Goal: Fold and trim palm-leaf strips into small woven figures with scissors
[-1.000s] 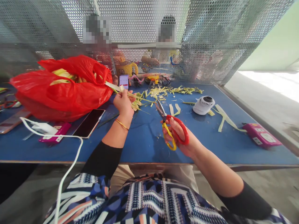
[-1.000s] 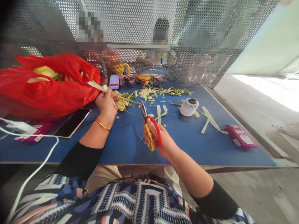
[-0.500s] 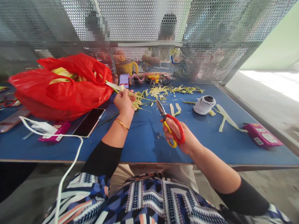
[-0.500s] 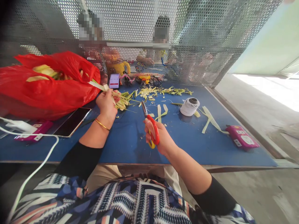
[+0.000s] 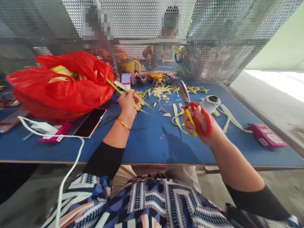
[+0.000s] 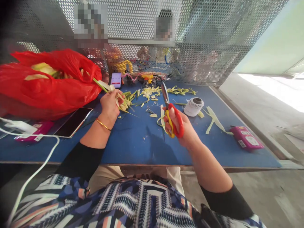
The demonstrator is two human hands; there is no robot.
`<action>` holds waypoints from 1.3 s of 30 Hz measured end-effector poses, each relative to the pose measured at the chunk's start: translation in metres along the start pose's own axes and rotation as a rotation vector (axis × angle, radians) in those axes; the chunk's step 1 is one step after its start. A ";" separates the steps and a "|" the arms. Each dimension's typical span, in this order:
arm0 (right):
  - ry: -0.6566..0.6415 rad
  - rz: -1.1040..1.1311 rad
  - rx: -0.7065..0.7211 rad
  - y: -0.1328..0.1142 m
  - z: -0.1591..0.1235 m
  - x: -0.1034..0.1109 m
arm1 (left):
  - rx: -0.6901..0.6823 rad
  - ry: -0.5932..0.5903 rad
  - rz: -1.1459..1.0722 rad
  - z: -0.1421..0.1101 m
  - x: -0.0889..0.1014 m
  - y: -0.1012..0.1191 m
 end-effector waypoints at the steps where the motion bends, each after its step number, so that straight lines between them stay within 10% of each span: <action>1: 0.029 -0.062 0.026 -0.003 -0.002 0.010 | 0.024 -0.042 0.016 -0.002 -0.003 -0.002; 6: 0.295 -0.684 0.070 -0.011 -0.021 0.056 | 0.123 -0.212 0.096 -0.013 -0.016 -0.013; 13: 0.450 -1.497 -0.233 -0.001 -0.052 0.074 | 0.155 -0.363 0.234 -0.032 -0.028 -0.026; 22: 0.387 -1.395 -0.089 -0.004 -0.071 0.079 | 0.198 -0.691 0.484 -0.068 -0.045 -0.050; 29: 0.410 -1.490 -0.160 -0.004 -0.081 0.097 | 0.195 -0.672 0.530 -0.074 -0.044 -0.049; 39: 0.112 -1.803 -0.139 -0.011 -0.030 0.043 | 0.191 -0.707 0.510 -0.082 -0.045 -0.046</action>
Point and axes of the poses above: each hand's wrist, its own z-axis towards the middle knuckle, its own x-axis out of the back of the hand, y = z × x, the point moved 6 cm from there along z, towards the middle knuckle, and after that the axes turned 9 degrees about z, right-handed, at the moved point
